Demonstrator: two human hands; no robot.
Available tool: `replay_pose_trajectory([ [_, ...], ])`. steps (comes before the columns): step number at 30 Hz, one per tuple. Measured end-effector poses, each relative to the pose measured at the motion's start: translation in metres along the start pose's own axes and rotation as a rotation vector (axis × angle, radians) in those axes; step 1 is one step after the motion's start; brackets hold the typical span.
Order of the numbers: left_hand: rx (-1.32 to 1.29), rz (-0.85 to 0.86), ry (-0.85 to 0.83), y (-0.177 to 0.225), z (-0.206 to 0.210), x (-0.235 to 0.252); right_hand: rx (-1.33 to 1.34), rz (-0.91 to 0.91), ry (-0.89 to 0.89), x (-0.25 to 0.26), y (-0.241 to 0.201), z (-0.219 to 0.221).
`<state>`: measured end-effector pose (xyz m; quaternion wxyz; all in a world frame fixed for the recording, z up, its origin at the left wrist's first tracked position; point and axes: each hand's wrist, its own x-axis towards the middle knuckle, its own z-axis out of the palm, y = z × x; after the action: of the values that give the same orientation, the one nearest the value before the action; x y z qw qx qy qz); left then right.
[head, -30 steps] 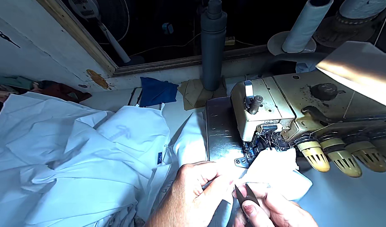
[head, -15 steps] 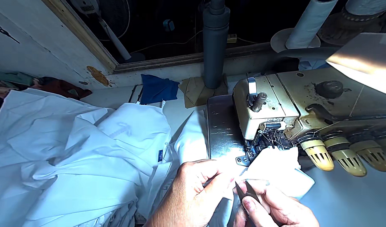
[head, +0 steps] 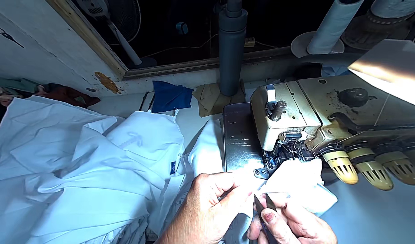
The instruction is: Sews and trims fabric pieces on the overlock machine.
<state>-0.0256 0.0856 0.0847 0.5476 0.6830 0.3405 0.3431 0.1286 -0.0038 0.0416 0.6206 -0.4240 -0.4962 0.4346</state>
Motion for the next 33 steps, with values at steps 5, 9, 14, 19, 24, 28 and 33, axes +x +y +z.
replay_pose_trajectory([
  [5, 0.112, 0.118, -0.027, -0.001, -0.002, 0.0, -0.011, -0.035, 0.047, 0.002, 0.003, 0.0],
  [9, 0.326, 0.262, -0.005, -0.004, -0.001, -0.002, -0.127, -0.042, 0.069, 0.004, 0.0, -0.003],
  [14, 0.4, 0.288, -0.015, -0.002, -0.002, -0.007, -0.308, -0.172, -0.046, 0.004, 0.002, -0.012],
  [19, 0.461, 0.347, -0.093, 0.001, -0.006, -0.014, -0.622, -0.353, -0.086, 0.006, -0.031, -0.029],
  [24, 0.495, 0.439, -0.151, 0.021, -0.034, -0.017, -0.98, -0.303, -0.244, 0.013, -0.045, -0.055],
  [28, 0.476, 0.416, -0.104, 0.018, -0.059, -0.019, -0.975, -0.194, -0.245, 0.009, -0.047, -0.065],
  [33, 0.915, 0.431, 0.249, -0.008, -0.055, -0.013, -0.548, -0.05, -0.136, 0.007, -0.041, -0.063],
])
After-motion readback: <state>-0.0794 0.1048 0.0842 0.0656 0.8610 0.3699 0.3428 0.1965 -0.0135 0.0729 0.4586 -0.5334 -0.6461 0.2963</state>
